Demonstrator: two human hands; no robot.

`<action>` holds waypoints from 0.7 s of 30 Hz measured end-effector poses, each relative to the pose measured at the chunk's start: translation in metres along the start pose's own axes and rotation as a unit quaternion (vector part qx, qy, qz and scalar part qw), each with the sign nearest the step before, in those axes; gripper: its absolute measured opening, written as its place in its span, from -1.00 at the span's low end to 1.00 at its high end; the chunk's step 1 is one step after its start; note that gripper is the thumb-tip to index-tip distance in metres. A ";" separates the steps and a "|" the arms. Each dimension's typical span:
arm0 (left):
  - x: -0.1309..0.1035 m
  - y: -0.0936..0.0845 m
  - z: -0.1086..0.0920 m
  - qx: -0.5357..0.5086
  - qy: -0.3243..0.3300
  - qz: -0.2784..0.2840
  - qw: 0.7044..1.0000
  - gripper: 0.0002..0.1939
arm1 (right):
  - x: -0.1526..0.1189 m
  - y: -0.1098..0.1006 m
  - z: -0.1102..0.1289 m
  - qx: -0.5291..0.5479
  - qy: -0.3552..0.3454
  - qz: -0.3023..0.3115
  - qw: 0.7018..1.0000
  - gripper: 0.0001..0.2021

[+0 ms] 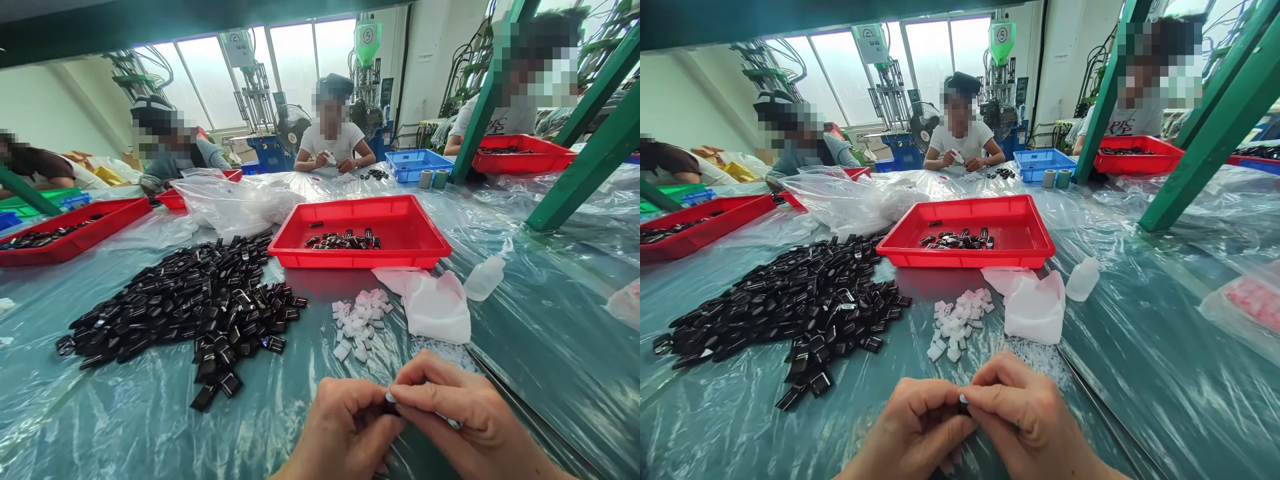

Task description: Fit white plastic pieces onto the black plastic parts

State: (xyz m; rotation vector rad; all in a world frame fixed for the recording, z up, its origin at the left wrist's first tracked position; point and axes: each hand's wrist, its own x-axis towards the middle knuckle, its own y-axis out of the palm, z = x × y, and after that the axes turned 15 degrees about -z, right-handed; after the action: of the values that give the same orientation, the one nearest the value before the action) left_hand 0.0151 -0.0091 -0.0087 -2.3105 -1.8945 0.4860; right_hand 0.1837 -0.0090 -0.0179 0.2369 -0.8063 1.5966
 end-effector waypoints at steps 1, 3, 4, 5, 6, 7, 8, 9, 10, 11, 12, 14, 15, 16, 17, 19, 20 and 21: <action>0.000 0.000 0.000 -0.003 0.001 0.000 1.000 -0.82 | -0.001 0.000 0.000 -0.002 0.007 0.008 1.000 -0.73; -0.002 0.000 0.001 -0.006 0.005 -0.002 1.000 -0.81 | -0.002 0.000 0.000 -0.005 0.018 0.023 1.000 -0.74; -0.002 0.000 0.002 -0.007 0.007 -0.003 1.000 -0.81 | -0.002 0.000 0.000 -0.005 0.019 0.025 1.000 -0.75; -0.003 0.000 0.002 -0.007 0.008 -0.006 1.000 -0.81 | -0.001 0.001 0.001 -0.005 0.015 0.024 1.000 -0.75; -0.003 0.000 0.002 -0.008 0.008 -0.009 1.000 -0.80 | 0.000 0.001 0.002 -0.004 0.008 0.022 1.000 -0.75; -0.003 -0.001 0.001 -0.012 0.004 -0.011 1.000 -0.80 | 0.001 0.001 0.003 -0.002 0.001 0.022 1.000 -0.76; -0.003 -0.001 0.001 -0.021 -0.006 -0.009 1.000 -0.80 | 0.003 0.000 0.004 -0.002 -0.001 0.025 1.000 -0.76; -0.002 -0.001 0.000 -0.037 -0.021 -0.001 0.999 -0.80 | 0.005 -0.001 0.005 -0.002 0.004 0.032 0.999 -0.76; -0.001 -0.002 0.000 -0.059 -0.042 0.006 0.997 -0.80 | 0.007 -0.002 0.006 -0.001 0.014 0.039 0.999 -0.76; 0.000 -0.002 -0.001 -0.084 -0.065 0.011 0.994 -0.81 | 0.009 -0.004 0.006 0.000 0.029 0.039 0.999 -0.76; 0.002 -0.003 -0.001 -0.110 -0.087 0.010 0.990 -0.82 | 0.011 -0.006 0.005 -0.002 0.047 0.031 0.998 -0.76; 0.006 -0.005 -0.002 -0.152 -0.121 -0.008 0.981 -0.74 | 0.015 -0.011 0.001 -0.014 0.082 -0.003 0.997 -0.77; 0.007 -0.006 -0.002 -0.167 -0.131 -0.017 0.977 -0.67 | 0.016 -0.012 -0.001 -0.023 0.094 -0.022 0.995 -0.79; 0.008 -0.007 -0.002 -0.179 -0.137 -0.024 0.974 -0.61 | 0.017 -0.014 -0.004 -0.033 0.105 -0.034 0.993 -0.81; 0.009 -0.007 -0.001 -0.186 -0.140 -0.027 0.972 -0.56 | 0.018 -0.015 -0.005 -0.040 0.111 -0.039 0.992 -0.82; 0.009 -0.007 -0.001 -0.191 -0.138 -0.025 0.972 -0.55 | 0.018 -0.015 -0.007 -0.045 0.116 -0.032 0.992 -0.84; 0.009 -0.007 -0.001 -0.190 -0.135 -0.025 0.972 -0.56 | 0.018 -0.015 -0.006 -0.043 0.114 -0.022 0.992 -0.84; 0.009 -0.007 0.000 -0.188 -0.132 -0.024 0.973 -0.58 | 0.017 -0.014 -0.005 -0.039 0.111 -0.009 0.993 -0.85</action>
State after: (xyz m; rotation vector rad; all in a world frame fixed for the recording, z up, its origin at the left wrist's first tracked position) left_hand 0.0102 0.0010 -0.0079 -2.5244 -2.3390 0.4841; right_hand 0.1946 0.0074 -0.0068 0.0081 -0.6904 1.5398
